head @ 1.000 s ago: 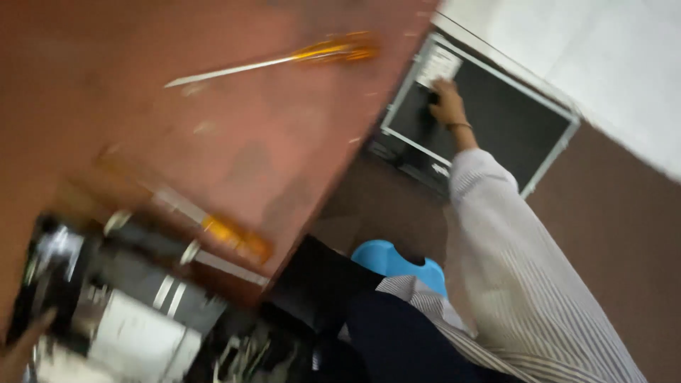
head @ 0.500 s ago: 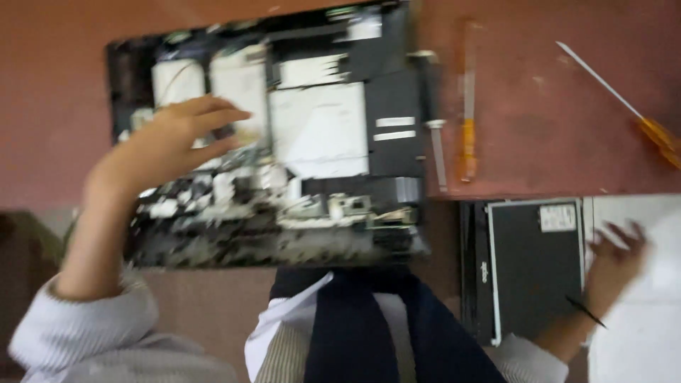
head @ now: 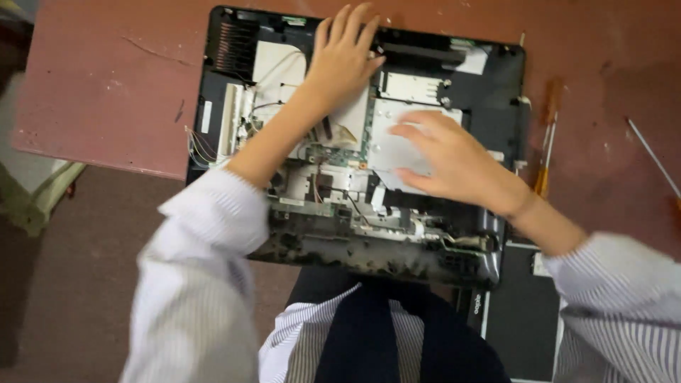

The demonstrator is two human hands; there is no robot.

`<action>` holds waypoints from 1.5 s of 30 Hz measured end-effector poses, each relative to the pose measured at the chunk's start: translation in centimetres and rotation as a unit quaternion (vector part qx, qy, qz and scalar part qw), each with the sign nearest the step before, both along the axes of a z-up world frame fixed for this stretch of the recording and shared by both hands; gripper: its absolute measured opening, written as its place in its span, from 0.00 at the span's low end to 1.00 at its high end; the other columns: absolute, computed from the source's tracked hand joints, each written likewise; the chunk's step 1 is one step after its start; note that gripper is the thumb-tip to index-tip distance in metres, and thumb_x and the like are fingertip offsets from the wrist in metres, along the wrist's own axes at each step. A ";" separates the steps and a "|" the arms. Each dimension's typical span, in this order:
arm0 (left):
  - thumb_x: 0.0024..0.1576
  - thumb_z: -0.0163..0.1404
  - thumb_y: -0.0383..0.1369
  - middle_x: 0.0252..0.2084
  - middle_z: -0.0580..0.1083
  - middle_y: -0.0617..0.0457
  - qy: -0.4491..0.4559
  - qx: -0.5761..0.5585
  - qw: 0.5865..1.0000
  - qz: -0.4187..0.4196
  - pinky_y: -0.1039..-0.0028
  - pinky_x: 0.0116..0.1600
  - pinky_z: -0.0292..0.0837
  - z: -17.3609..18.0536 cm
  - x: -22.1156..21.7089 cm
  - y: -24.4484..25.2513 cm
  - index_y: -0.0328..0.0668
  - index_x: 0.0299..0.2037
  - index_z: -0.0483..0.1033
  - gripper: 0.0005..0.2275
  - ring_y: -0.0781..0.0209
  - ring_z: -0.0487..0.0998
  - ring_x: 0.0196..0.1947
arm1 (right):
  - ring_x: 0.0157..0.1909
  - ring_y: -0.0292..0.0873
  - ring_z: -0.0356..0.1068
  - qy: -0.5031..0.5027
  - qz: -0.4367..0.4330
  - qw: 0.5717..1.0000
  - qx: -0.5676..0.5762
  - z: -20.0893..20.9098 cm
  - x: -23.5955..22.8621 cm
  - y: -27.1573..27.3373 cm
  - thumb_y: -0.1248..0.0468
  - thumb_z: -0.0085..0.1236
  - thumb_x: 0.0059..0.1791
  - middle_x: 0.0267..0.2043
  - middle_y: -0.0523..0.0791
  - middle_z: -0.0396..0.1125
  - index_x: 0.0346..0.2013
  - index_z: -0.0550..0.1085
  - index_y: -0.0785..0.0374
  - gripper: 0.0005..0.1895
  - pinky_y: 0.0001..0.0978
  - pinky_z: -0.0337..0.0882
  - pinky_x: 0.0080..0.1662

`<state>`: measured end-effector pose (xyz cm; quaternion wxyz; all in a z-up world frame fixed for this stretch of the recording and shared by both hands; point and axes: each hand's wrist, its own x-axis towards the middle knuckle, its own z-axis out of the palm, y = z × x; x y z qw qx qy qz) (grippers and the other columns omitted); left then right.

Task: The person removes the screen from a disassembled electronic device, then uses a screwdriver to remove screws from the internal casing. They proceed to detach and remove a hard drive from the device's interior.

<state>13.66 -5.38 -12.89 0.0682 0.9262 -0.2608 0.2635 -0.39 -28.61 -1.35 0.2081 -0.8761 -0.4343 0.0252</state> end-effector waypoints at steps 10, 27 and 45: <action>0.69 0.38 0.49 0.49 0.68 0.51 0.083 -0.165 0.980 -0.078 0.55 0.58 0.50 -0.4 2.0 0.5 0.45 0.51 0.69 0.17 0.49 0.64 0.53 | 0.58 0.51 0.68 -0.045 0.223 0.973 0.039 -5.7 5.5 3.4 0.49 0.62 0.51 0.50 0.47 0.70 0.43 0.76 0.63 0.20 0.64 0.48 0.69; 0.68 0.42 0.55 0.51 0.69 0.52 0.078 -0.138 0.985 -0.073 0.55 0.56 0.54 -0.2 2.0 0.7 0.43 0.49 0.69 0.21 0.52 0.66 0.53 | 0.46 0.46 0.67 -0.012 0.231 0.972 0.051 -7.1 5.3 3.5 0.59 0.63 0.45 0.43 0.46 0.66 0.41 0.76 0.61 0.13 0.57 0.59 0.65; 0.70 0.43 0.55 0.64 0.67 0.47 0.136 -0.101 0.985 -0.026 0.35 0.60 0.55 -0.8 2.6 -0.4 0.41 0.61 0.66 0.24 0.41 0.66 0.62 | 0.68 0.60 0.54 0.055 -0.036 0.996 0.067 -5.9 3.4 2.6 0.47 0.80 0.33 0.65 0.57 0.54 0.69 0.56 0.73 0.62 0.54 0.57 0.70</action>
